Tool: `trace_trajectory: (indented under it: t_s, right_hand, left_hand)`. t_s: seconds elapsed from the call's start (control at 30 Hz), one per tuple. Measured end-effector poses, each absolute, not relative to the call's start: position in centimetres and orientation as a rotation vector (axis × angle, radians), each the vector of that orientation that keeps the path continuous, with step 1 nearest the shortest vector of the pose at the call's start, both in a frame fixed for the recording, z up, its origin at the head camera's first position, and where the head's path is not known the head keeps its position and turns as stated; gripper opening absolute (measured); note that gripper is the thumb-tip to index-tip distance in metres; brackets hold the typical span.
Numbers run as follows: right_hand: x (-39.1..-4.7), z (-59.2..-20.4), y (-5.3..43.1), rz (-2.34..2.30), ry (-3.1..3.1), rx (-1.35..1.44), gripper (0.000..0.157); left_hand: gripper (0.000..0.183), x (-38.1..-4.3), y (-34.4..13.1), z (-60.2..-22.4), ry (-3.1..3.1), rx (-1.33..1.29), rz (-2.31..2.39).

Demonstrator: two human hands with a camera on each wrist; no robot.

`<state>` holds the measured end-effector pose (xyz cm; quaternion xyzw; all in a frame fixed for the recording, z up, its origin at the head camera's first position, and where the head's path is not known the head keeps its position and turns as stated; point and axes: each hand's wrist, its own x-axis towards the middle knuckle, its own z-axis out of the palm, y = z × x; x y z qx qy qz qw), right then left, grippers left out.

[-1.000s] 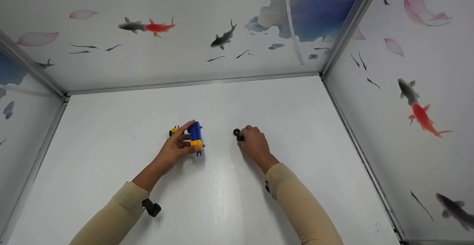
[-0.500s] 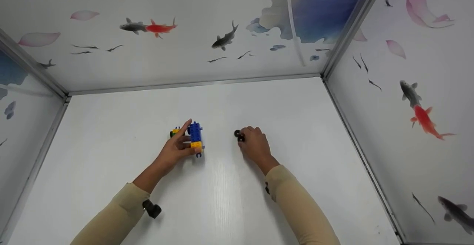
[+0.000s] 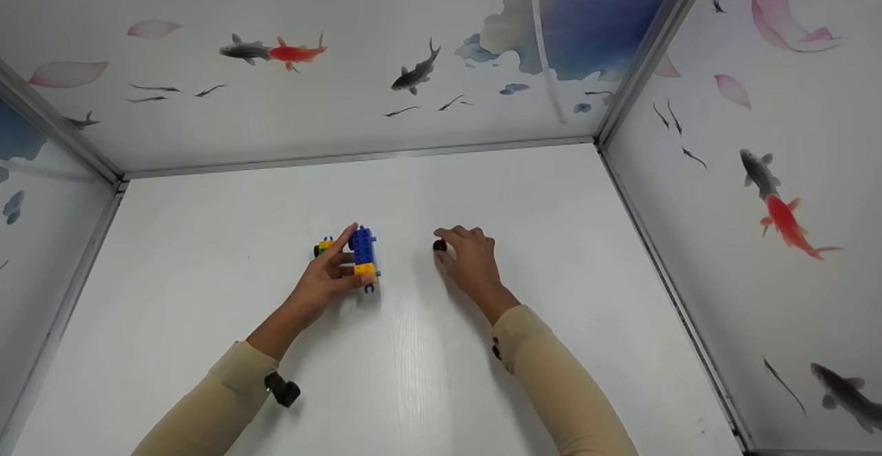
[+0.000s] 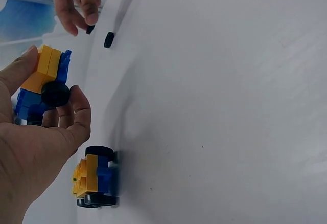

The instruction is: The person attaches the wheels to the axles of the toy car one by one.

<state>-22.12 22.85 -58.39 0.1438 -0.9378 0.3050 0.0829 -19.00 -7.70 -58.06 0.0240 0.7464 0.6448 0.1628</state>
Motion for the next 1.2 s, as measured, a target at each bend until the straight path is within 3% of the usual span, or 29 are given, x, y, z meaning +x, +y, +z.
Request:
trace_trajectory:
  t_s: [0.4,0.93,1.2]
  right_hand:
    - [-22.3,-56.4,19.4,1.03,-2.764,0.47,0.043]
    - [-22.5,-56.4,15.7,1.163,-2.694,0.548,0.042]
    - [-22.6,-56.9,15.4,1.34,-2.614,0.573,0.041]
  left_hand:
    - [0.097,-18.8,-7.3,-57.9,2.13,0.097,1.836]
    - [0.096,-18.6,-7.1,-57.9,2.125,0.133,1.852]
    - [0.108,-18.8,-7.1,-58.3,2.064,0.096,1.899]
